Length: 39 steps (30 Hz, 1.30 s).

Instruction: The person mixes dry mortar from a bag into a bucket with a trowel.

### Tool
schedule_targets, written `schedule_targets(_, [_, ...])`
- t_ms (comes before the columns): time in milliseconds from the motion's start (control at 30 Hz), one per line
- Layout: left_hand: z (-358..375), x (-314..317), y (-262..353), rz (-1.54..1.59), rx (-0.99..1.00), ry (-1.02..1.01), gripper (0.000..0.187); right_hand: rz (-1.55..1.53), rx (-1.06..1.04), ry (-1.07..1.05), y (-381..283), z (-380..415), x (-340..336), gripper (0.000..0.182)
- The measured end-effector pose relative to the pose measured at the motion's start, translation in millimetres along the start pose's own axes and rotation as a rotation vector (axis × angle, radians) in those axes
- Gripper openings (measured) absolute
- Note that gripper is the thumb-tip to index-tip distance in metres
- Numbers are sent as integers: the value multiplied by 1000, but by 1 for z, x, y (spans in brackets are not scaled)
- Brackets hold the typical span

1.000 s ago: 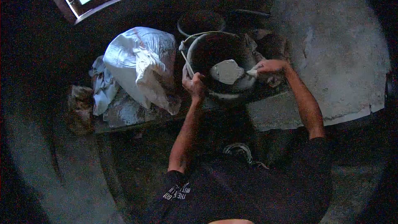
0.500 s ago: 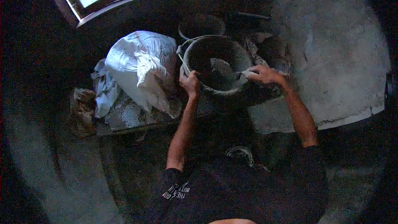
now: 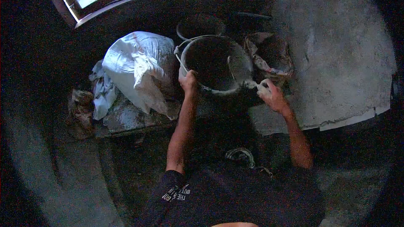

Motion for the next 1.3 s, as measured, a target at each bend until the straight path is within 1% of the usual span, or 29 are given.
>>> schedule_targets(33, [-2, 1, -5, -13, -31, -26, 40, -92, 81, -49, 6, 4, 6, 35])
schedule_targets(67, [0, 1, -7, -16, -34, -29, 40, -95, 85, -49, 14, 8, 14, 35])
schedule_targets(133, [10, 6, 6, 61, -83, -16, 41, 47, 91, -139, 26, 17, 38, 36])
schedule_targets(167, [12, 7, 3, 54, -90, -20, 41, 42, 101, -142, 33, 24, 41, 36])
schedule_targets(233, [9, 6, 14, 46, -1, -18, 41, 101, 274, -122, 29, 33, 35, 38])
schedule_targets(267, [10, 6, 15, 42, -3, -23, 41, 97, 280, -121, 33, 41, 37, 38])
schedule_targets(333, [16, 8, 25, 6, -75, 49, 33, 294, 363, -173, 56, 60, 43, 42])
schedule_targets(367, [21, 6, 25, -13, -115, 86, 29, 295, 371, -171, 63, 72, 47, 42])
schedule_targets(400, [15, 3, 12, -8, -82, 66, 23, 281, 369, -145, 66, 83, 48, 43])
schedule_targets(433, [12, 2, 9, 0, -77, 58, 23, 272, 358, -111, 66, 88, 44, 44])
schedule_targets(500, [11, 6, 8, 82, 22, -65, 23, 249, 379, -134, 60, 101, 36, 43])
schedule_targets(533, [7, 4, -3, 115, -11, -48, 30, 219, 393, -164, 58, 106, 35, 42])
schedule_targets(567, [2, 3, -10, 121, -9, -51, 30, 223, 393, -158, 62, 114, 33, 42])
schedule_targets(633, [-2, -2, 0, -21, 150, -26, 26, 205, 374, -105, 77, 134, 33, 38])
schedule_targets(667, [-19, -11, -22, -16, 154, -25, 26, 208, 370, -101, 83, 139, 33, 38])
schedule_targets(733, [-60, -28, -84, -145, 171, -59, 27, 194, 235, -29, 87, 135, 28, 37])
schedule_targets(767, [-43, -23, -65, -147, 161, -53, 27, 197, 236, -40, 91, 134, 29, 37])
schedule_targets(800, [-15, -9, -23, -182, 122, -52, 31, 240, 183, 30, 89, 130, 21, 35])
schedule_targets(833, [0, 0, 2, -215, 91, -52, 35, 281, 126, 106, 86, 124, 12, 35])
schedule_targets(867, [0, -1, 0, -215, 93, -49, 35, 281, 122, 106, 83, 118, 8, 35])
schedule_targets(933, [-1, -3, 2, -159, 140, -51, 39, -422, 415, -53, 97, 107, 22, 39])
schedule_targets(967, [-2, -5, -1, -158, 140, -47, 39, -419, 413, -56, 95, 100, 21, 39])
schedule_targets(1033, [-2, -4, -1, -77, 120, -20, 41, -597, 364, -72, 87, 83, 19, 33])
schedule_targets(1067, [-1, -4, -2, -74, 117, -21, 41, -594, 366, -71, 83, 74, 19, 33])
schedule_targets(1133, [-1, -5, -6, -51, 84, -1, 41, -21, -66, 107, 35, 48, 0, 39])
schedule_targets(1167, [-2, -5, -6, -46, 83, 2, 41, -16, -68, 105, 26, 43, 8, 39])
schedule_targets(1233, [-3, -6, -3, -36, 146, -8, 43, 293, -218, 388, 1, 42, 13, 38])
schedule_targets(1267, [-2, -6, -3, -36, 145, -7, 43, 294, -218, 386, 8, 40, 26, 38])
schedule_targets(1300, [1, -4, 2, -52, 110, -15, 43, 402, -98, 277, 27, 34, 49, 38])
Point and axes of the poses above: each hand's wrist, its own z-axis away from the middle knuckle, its own x-axis out of the palm, y = z × x, the point moved 9 cm from there along -z, towards the middle knuckle, and after that the axes turned 4 degrees about z, right-handed, at the moved point
